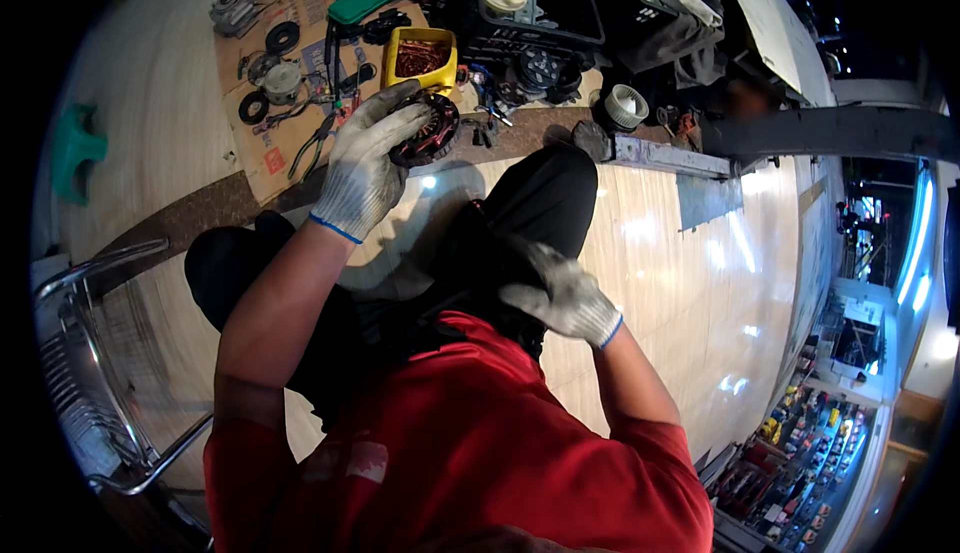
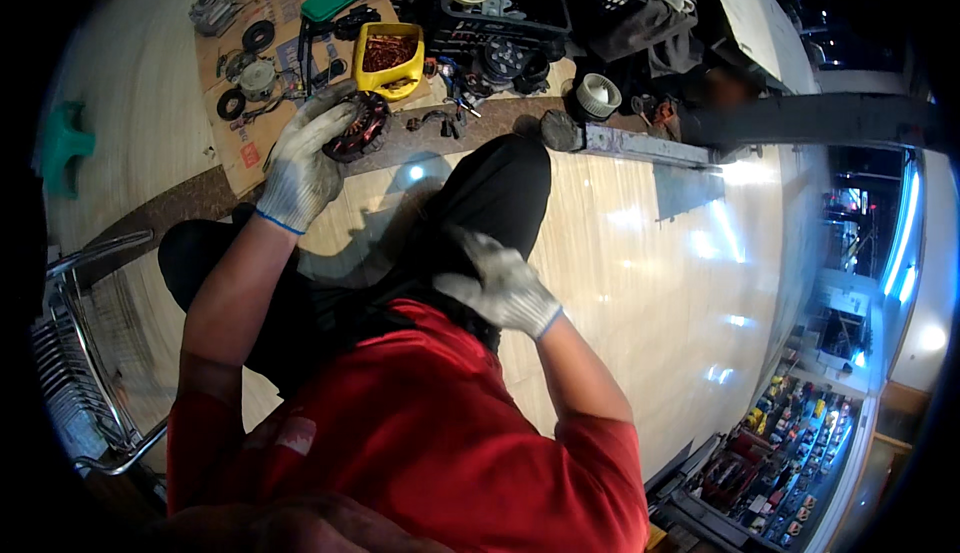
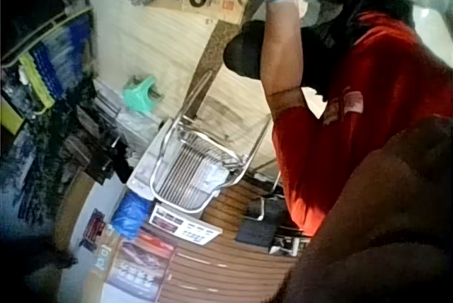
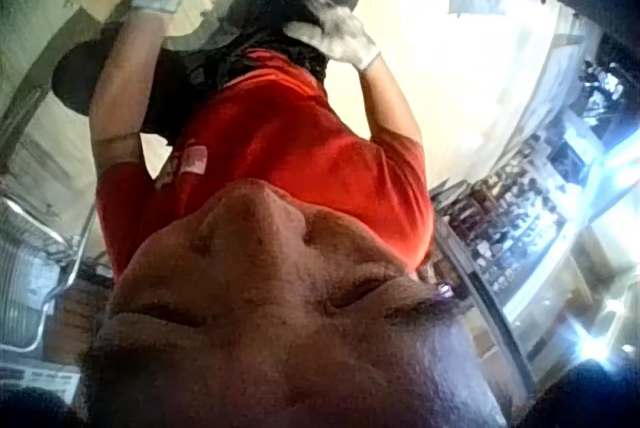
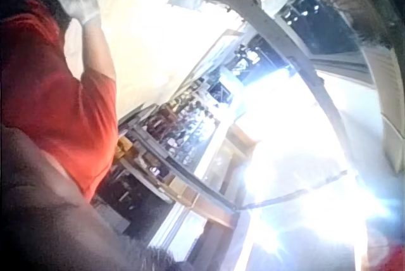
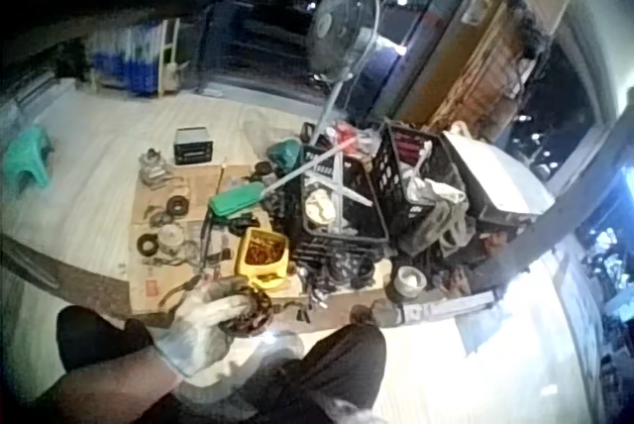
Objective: The person winds a thin copper wire around a motor stator core by hand, pulling the wire tight through each slot.
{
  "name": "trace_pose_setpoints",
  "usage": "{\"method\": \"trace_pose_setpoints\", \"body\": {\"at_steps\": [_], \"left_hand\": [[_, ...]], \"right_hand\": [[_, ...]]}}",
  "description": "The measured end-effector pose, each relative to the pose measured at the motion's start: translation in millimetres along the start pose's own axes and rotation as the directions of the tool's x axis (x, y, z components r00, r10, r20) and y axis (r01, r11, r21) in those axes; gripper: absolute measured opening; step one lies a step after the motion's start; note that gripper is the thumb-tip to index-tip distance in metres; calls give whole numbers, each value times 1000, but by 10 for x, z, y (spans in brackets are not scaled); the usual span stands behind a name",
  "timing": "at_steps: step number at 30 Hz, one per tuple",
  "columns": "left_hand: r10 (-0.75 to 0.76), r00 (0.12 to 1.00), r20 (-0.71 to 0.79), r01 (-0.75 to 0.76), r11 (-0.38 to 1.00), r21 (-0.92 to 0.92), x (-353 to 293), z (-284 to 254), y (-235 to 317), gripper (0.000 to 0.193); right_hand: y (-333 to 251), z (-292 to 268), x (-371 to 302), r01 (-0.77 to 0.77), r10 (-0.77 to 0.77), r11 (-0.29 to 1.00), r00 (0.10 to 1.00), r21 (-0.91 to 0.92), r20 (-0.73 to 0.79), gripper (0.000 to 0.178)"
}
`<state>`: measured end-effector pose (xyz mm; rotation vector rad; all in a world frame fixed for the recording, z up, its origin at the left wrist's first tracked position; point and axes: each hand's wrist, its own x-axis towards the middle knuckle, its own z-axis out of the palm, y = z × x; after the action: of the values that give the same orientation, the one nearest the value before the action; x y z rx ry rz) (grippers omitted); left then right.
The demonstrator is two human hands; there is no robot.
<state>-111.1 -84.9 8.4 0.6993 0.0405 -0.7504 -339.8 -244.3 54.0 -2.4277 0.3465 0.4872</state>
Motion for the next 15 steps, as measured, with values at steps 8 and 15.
{"method": "trace_pose_setpoints", "body": {"at_steps": [8,15], "left_hand": [[-9,996,85,-14,964,266,21,-11,-88,46],[83,997,-8,-75,939,336,-16,77,-103,41]], "right_hand": [[-285,16,947,254,-196,610,966,750,-168,27],[415,83,422,285,-208,925,934,253,-289,30]]}}
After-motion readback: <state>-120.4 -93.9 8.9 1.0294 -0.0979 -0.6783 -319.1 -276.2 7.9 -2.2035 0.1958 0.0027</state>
